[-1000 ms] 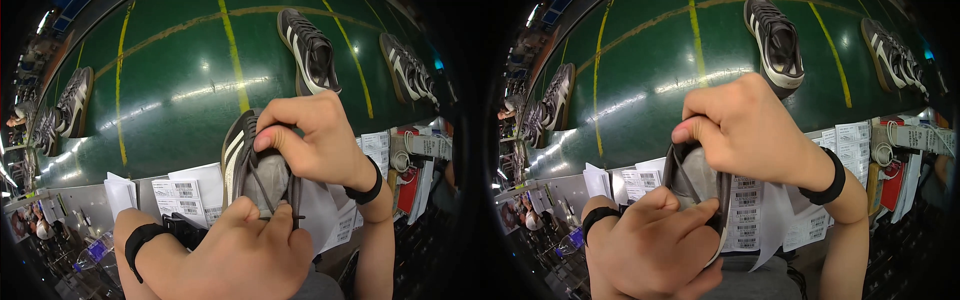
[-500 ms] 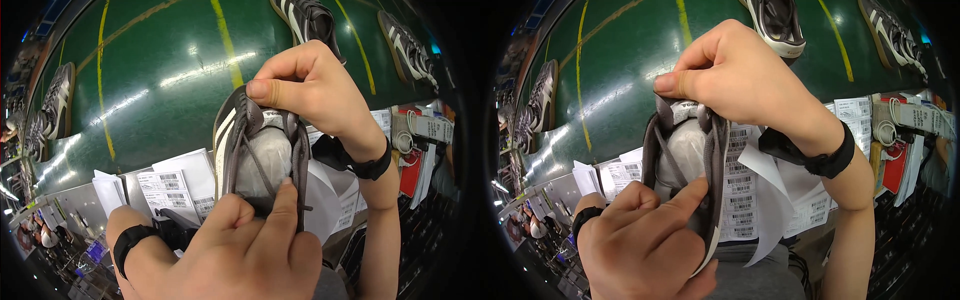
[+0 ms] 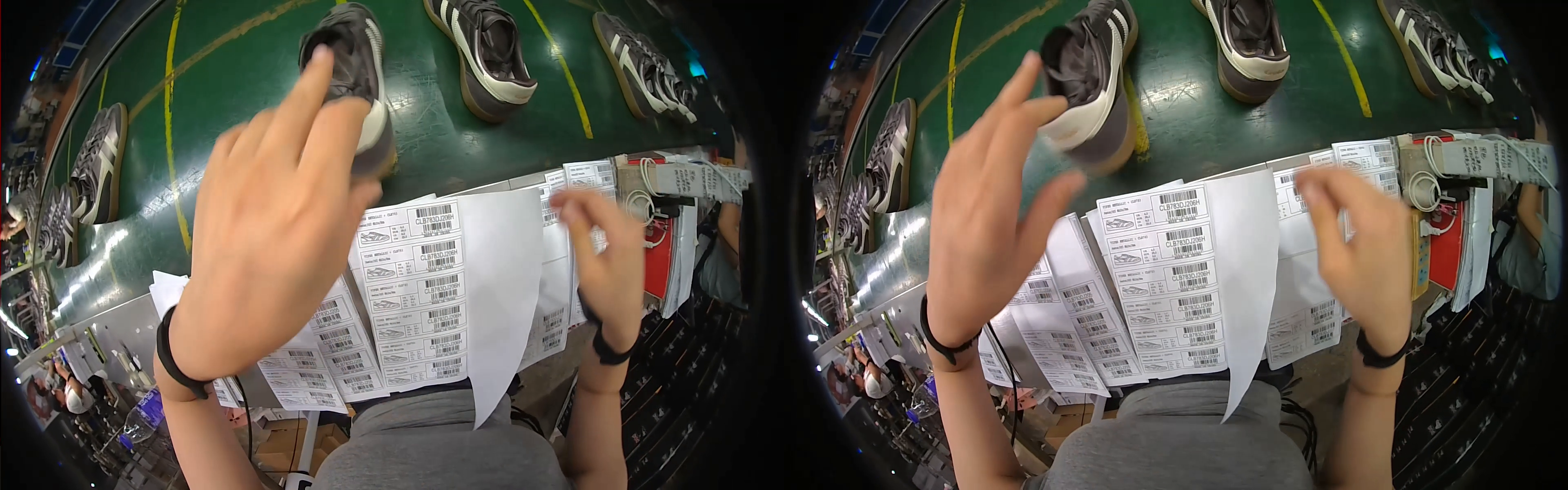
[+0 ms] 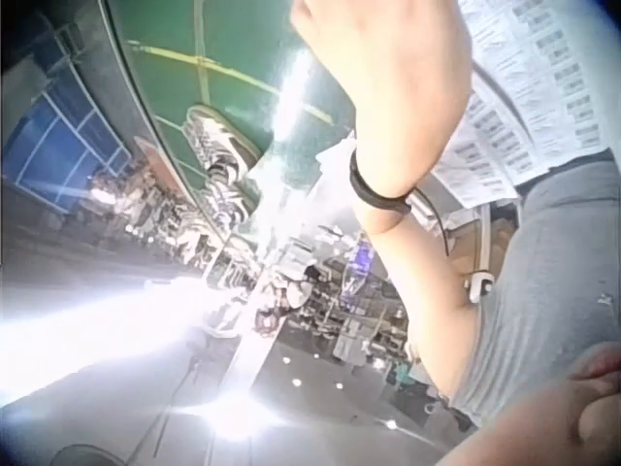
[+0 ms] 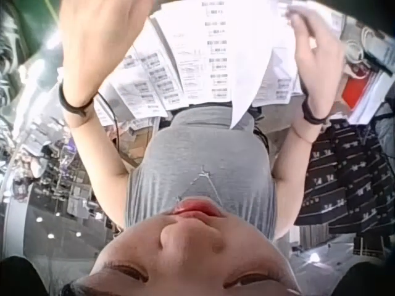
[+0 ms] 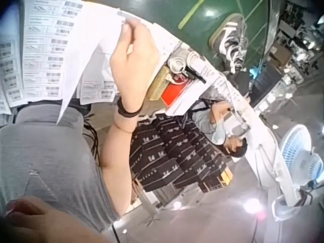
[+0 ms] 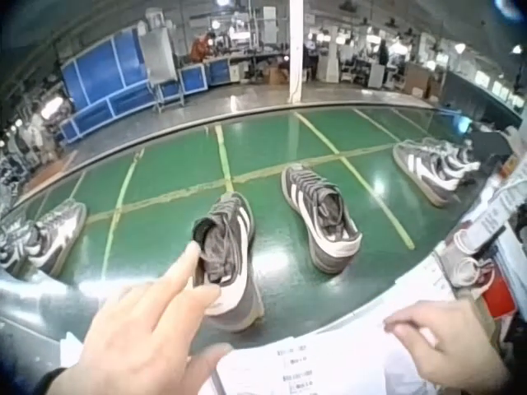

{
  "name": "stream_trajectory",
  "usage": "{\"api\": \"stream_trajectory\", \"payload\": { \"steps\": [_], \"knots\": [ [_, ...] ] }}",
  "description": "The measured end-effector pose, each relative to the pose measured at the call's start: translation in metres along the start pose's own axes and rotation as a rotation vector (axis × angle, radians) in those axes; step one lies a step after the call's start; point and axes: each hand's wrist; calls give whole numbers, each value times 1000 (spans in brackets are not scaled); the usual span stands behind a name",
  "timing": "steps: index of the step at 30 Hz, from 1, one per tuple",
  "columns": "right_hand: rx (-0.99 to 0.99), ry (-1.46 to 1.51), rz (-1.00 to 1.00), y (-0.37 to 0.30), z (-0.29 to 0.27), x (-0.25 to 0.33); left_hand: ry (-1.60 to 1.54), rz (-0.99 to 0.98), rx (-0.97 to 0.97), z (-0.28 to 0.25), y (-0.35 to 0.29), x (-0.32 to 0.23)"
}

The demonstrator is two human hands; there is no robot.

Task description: Matching shoes with barcode labels on a manufacturing conveyor belt.

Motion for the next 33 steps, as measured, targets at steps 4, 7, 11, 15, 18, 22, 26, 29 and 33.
{"api": "stream_trajectory", "payload": {
  "steps": [4,7,11,15,18,22,26,29,33],
  "knots": [
    [415,52,61,-75,16,-19,-376,-191,437,4,-52,-16],
    [452,245,-130,-97,54,7,-526,-258,530,36,-102,-38],
    [402,-18,-253,-127,97,18,-1090,-668,395,55,-134,-71],
    [425,-151,-322,-130,98,15,-1078,-768,262,55,-139,-85],
    [435,-89,-298,-132,89,11,-1276,-880,152,55,-147,-95],
    [433,-14,-260,-131,75,5,-1412,-952,233,55,-141,-94],
    [352,140,-210,-131,58,2,-1276,-824,233,52,-141,-86],
    [279,373,62,-127,34,10,-1329,-764,22,22,-136,-73],
    [425,741,277,-133,28,10,-1347,-757,-86,6,-130,-64]
  ]
}}
Point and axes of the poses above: each hand's wrist, its own y-axis towards the middle knuckle, its own z-axis out of the palm, x = y × z, and after that the axes turned 8 degrees about y, right-handed
